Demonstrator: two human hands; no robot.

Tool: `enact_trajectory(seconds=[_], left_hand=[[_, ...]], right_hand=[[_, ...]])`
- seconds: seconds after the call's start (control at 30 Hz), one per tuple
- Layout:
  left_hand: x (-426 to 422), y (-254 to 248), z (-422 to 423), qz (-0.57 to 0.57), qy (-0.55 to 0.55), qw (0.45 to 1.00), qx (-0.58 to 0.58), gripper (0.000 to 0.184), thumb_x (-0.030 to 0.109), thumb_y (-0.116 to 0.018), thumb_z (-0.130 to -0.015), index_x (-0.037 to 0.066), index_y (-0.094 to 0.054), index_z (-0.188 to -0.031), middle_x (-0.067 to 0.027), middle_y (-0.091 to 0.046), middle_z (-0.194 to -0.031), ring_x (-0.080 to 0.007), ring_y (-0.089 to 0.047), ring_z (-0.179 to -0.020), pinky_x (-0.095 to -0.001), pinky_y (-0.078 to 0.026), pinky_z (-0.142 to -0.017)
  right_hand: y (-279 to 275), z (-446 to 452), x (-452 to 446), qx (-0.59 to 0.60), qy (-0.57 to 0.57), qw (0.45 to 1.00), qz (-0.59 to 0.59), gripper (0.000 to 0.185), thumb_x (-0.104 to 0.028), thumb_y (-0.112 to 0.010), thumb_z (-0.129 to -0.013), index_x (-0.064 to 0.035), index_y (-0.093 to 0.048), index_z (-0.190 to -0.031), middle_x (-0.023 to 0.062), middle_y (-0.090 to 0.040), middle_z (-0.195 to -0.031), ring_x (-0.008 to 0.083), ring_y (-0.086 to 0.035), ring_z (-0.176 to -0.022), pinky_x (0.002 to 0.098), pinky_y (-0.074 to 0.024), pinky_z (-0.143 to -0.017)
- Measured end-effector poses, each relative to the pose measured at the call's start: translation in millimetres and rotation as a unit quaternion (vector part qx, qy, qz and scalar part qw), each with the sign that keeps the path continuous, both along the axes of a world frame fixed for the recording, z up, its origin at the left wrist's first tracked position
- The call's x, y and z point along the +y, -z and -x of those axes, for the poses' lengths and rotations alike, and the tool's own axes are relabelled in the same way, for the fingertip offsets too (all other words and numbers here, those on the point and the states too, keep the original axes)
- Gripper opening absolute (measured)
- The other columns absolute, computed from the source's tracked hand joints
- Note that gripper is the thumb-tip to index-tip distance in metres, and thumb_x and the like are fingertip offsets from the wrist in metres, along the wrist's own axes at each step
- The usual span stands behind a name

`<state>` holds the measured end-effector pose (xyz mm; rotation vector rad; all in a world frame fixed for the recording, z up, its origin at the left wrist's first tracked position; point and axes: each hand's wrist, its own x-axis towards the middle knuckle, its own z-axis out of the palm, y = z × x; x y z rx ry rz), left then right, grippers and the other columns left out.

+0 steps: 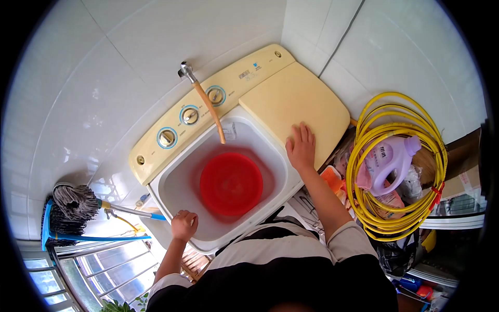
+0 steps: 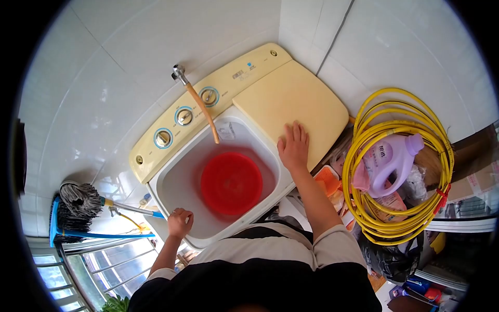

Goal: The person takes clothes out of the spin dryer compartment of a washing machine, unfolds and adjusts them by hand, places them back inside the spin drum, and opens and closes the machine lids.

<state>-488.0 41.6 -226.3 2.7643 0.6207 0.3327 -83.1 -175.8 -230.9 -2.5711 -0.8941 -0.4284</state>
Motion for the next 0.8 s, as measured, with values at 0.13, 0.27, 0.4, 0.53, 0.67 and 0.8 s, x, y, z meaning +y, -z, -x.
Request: enact_trajectory(seconds=[0.13,0.27,0.4,0.53,0.67,0.8], left_hand=[[0.6,2.3,0.5,-0.001,-0.002,1.000,0.025,0.006,0.009,-0.068,-0.070,0.011,-0.063,-0.067,-0.0052,-0.058,-0.068,-0.0264,-0.060,-0.070,-0.0389,-0.050,-0.060],[0.9,1.7,0.3,-0.009,0.004,0.999,0.032,0.005,0.010,-0.067,-0.070,0.011,-0.064,-0.067,-0.0050,-0.058,-0.067,-0.0264,-0.060,-0.069,-0.0389,-0.050,-0.060],[0.7,-0.4,-0.2,-0.002,-0.001,0.999,0.042,0.004,0.009,-0.067,-0.069,0.010,-0.064,-0.067,-0.0062,-0.059,-0.068,-0.0270,-0.061,-0.069,-0.0391,-0.050,-0.061],[0.2,-1.2,-1.6,0.001,-0.003,0.999,0.049,0.003,0.009,-0.067,-0.068,0.010,-0.064,-0.067,-0.0072,-0.060,-0.068,-0.0275,-0.061,-0.069,-0.0392,-0.050,-0.061],[1.1,0.9,-0.6,-0.004,0.000,0.998,0.059,0.005,0.011,-0.067,-0.070,0.011,-0.064,-0.067,-0.0056,-0.060,-0.069,-0.0265,-0.061,-0.070,-0.0391,-0.051,-0.061],[1.9,1.7,0.3,0.000,-0.004,0.998,0.065,0.005,0.011,-0.067,-0.071,0.011,-0.064,-0.067,-0.0059,-0.060,-0.069,-0.0268,-0.061,-0.070,-0.0393,-0.051,-0.061]], right_hand=[[1.3,0.1,-0.4,0.000,-0.004,1.000,-0.009,0.048,-0.028,-0.055,-0.086,-0.0068,-0.048,-0.129,0.0189,-0.039,-0.139,0.0376,-0.034,-0.130,0.0539,-0.0274,-0.107],[-1.0,0.6,-0.9,-0.002,-0.008,1.000,-0.011,0.048,-0.027,-0.056,-0.086,-0.0065,-0.048,-0.128,0.0188,-0.040,-0.138,0.0373,-0.035,-0.129,0.0535,-0.0279,-0.106],[-1.5,1.0,-0.8,-0.004,-0.009,1.000,-0.011,0.048,-0.027,-0.056,-0.086,-0.0063,-0.048,-0.128,0.0188,-0.040,-0.138,0.0371,-0.036,-0.129,0.0531,-0.0282,-0.106],[-1.2,1.5,-0.8,-0.007,-0.007,1.000,-0.013,0.047,-0.026,-0.055,-0.086,-0.0062,-0.049,-0.128,0.0188,-0.041,-0.138,0.0370,-0.036,-0.129,0.0529,-0.0281,-0.106],[-0.8,1.2,-0.9,-0.006,-0.006,1.000,-0.015,0.047,-0.026,-0.055,-0.086,-0.0062,-0.049,-0.128,0.0185,-0.040,-0.138,0.0368,-0.035,-0.129,0.0525,-0.0276,-0.107],[-1.8,2.0,-0.9,0.003,-0.007,1.000,-0.013,0.047,-0.026,-0.055,-0.086,-0.0063,-0.049,-0.128,0.0182,-0.040,-0.138,0.0365,-0.035,-0.129,0.0520,-0.0272,-0.107]])
